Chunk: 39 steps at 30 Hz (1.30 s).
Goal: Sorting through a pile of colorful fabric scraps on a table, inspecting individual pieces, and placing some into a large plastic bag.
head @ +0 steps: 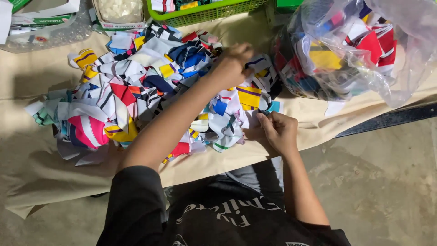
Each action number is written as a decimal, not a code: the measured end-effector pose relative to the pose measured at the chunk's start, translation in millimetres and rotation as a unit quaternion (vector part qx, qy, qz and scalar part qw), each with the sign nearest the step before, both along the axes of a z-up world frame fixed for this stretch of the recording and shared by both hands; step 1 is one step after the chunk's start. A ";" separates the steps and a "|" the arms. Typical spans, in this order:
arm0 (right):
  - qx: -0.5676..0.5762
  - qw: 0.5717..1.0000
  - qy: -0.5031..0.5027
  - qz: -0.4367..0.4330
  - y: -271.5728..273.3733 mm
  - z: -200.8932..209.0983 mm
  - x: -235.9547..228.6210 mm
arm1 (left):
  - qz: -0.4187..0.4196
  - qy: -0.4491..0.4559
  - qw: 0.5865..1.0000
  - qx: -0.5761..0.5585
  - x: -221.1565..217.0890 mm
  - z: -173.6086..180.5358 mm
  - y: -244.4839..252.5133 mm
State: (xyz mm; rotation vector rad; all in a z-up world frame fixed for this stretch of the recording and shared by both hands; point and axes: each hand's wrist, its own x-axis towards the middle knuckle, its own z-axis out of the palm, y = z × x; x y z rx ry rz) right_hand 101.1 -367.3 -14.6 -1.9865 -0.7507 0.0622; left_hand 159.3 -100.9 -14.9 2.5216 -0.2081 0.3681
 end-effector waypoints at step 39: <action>0.076 0.950 -0.003 0.302 197.3 26.8 21.6 | 0.222 -0.314 0.911 -0.146 -163.0 14.0 71.7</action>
